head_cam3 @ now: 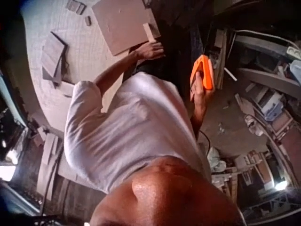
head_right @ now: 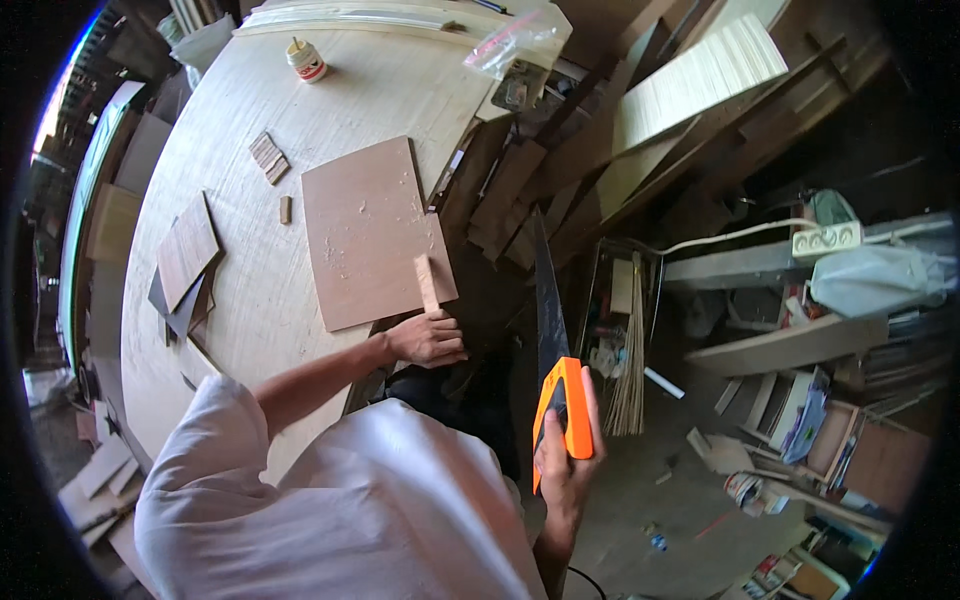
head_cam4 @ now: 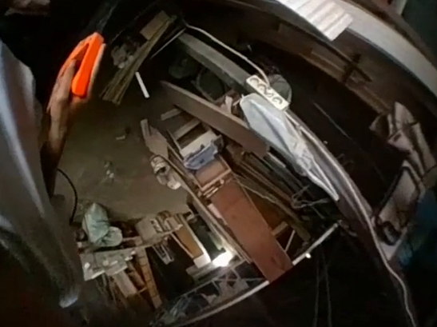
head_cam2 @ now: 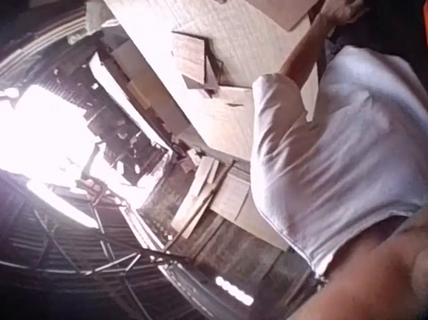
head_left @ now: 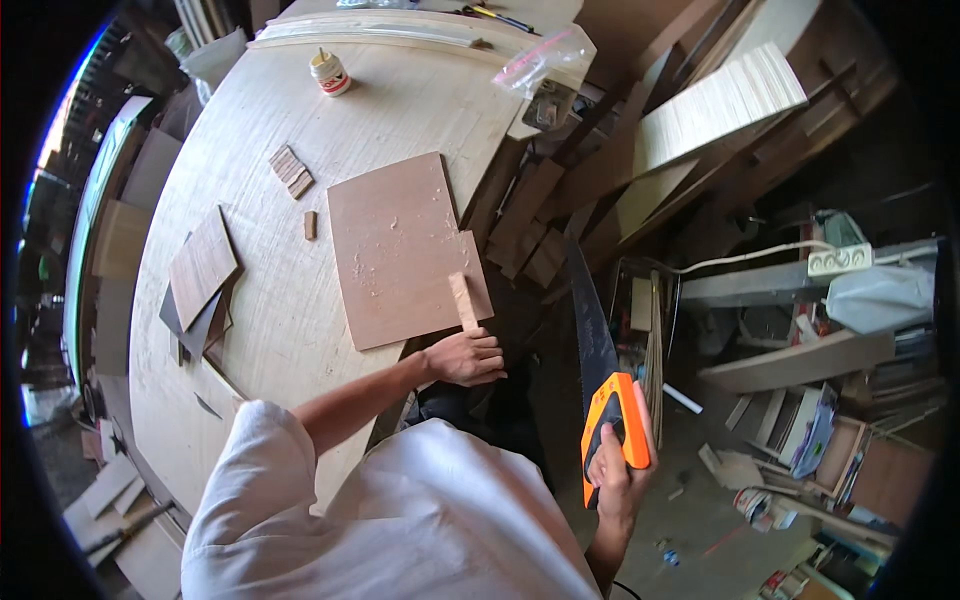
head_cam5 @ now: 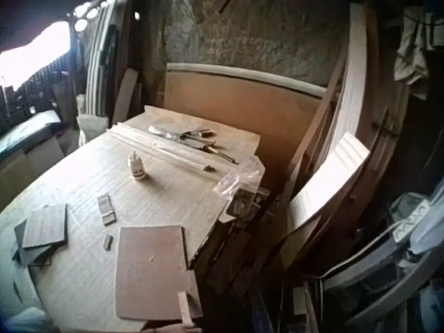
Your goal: Assembling and checking the fit of small wooden pieces at a workshop table.
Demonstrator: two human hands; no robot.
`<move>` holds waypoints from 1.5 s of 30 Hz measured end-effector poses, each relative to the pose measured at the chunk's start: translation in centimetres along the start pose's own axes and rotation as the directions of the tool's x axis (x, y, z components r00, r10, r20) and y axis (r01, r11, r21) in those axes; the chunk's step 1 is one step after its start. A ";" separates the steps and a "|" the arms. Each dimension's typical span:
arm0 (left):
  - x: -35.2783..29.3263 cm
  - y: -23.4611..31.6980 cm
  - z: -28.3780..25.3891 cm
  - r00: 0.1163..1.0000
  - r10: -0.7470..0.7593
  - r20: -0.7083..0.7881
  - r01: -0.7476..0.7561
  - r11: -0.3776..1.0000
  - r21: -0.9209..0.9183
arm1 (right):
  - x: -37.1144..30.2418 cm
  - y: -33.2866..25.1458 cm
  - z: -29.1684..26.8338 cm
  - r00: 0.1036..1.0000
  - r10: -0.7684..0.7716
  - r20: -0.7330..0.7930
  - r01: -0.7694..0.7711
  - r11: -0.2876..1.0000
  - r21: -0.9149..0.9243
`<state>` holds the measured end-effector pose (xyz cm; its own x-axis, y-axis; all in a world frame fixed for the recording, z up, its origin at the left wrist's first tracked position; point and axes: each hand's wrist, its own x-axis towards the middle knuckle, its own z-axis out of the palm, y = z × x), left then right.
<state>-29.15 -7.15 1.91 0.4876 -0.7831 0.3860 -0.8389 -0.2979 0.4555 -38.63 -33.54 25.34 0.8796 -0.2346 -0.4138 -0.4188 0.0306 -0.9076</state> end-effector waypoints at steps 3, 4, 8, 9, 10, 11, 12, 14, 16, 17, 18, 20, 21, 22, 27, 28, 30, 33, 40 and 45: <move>1.2 2.2 -1.3 0.973 -0.185 -0.135 0.192 0.981 0.041 | 3.2 -1.4 0.1 0.928 -0.339 0.155 0.369 0.894 -0.254; 1.9 2.8 -1.6 0.926 -0.292 -0.239 0.320 0.944 0.085 | 4.8 0.4 -0.1 0.912 -0.367 0.181 0.405 0.872 -0.274; 0.9 1.7 -2.1 0.740 -0.540 -0.402 0.641 0.747 0.177 | 9.8 1.3 5.2 0.509 -0.708 0.490 0.860 0.450 -0.242; 0.4 1.3 -2.0 0.652 -0.616 -0.441 0.739 0.647 0.188 | 10.8 1.9 6.8 0.449 -0.700 0.555 0.884 0.440 -0.159; -0.3 1.0 -2.0 0.580 -0.694 -0.426 0.808 0.558 0.191 | 11.7 2.9 7.7 0.448 -0.623 0.642 0.874 0.456 -0.167; -1.1 0.9 -2.1 0.565 -0.695 -0.445 0.819 0.539 0.198 | 13.5 4.3 8.9 0.314 -0.689 0.654 0.945 0.295 -0.143; -1.9 0.8 -2.3 0.532 -0.695 -0.483 0.842 0.492 0.219 | 14.5 5.4 9.8 0.253 -0.665 0.703 0.966 0.220 -0.139; -5.0 0.8 -1.9 0.445 -0.743 -0.500 0.896 0.362 0.258 | 16.1 7.7 11.2 0.119 -0.608 0.785 0.993 0.051 -0.111; -7.2 1.3 -2.4 0.352 -0.786 -0.508 0.935 0.264 0.239 | 17.8 10.0 12.2 0.027 -0.570 0.821 0.995 -0.067 -0.079; -8.3 1.7 -2.7 0.264 -0.824 -0.501 0.960 0.176 0.216 | 18.6 11.1 12.7 -0.042 -0.521 0.853 0.983 -0.176 -0.059; -10.0 2.3 -2.9 0.203 -0.848 -0.489 0.969 0.103 0.224 | 19.3 12.0 13.5 -0.095 -0.531 0.842 0.980 -0.198 -0.015; -11.3 2.7 -3.8 0.170 -0.883 -0.437 0.965 0.060 0.255 | 21.2 12.9 14.7 -0.120 -0.484 0.867 0.972 -0.235 0.003; -12.5 3.0 -3.9 0.132 -0.916 -0.379 0.957 0.018 0.291 | 21.7 13.1 15.4 -0.139 -0.437 0.889 0.964 -0.265 0.021; -13.4 3.3 -3.9 0.190 -0.895 -0.403 0.938 0.045 0.343 | 22.0 13.5 16.1 -0.141 -0.421 0.896 0.957 -0.289 0.015; -16.2 3.0 -2.4 0.241 -0.904 -0.354 0.941 0.129 0.312 | 23.3 16.4 18.7 -0.200 -0.396 0.896 0.929 -0.368 0.045; -16.5 2.8 -2.3 0.297 -0.873 -0.386 0.928 0.169 0.332 | 23.7 16.9 19.1 -0.222 -0.394 0.892 0.920 -0.388 0.058; -16.5 2.2 -2.1 0.354 -0.844 -0.402 0.906 0.203 0.372 | 24.4 17.5 20.0 -0.227 -0.406 0.885 0.916 -0.397 0.052; -15.5 -0.2 -2.5 0.428 -0.799 -0.421 0.893 0.301 0.335 | 25.4 17.8 21.0 -0.178 -0.409 0.895 0.920 -0.393 0.003; -13.2 -11.4 -5.5 0.455 -0.721 -0.522 0.882 0.284 0.377 | 27.6 16.7 25.9 -0.068 -0.364 0.929 0.899 -0.426 -0.102; -6.7 -17.7 -10.3 0.364 -0.734 -0.573 0.931 0.270 0.246 | 32.4 14.8 27.6 -0.060 -0.380 0.923 0.884 -0.450 -0.128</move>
<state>-15.11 8.98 -0.45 0.9320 0.2462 0.2661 0.1678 -0.9437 0.2852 -10.08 -13.90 -3.53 0.3144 0.8993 0.3040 0.9371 -0.3453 0.0521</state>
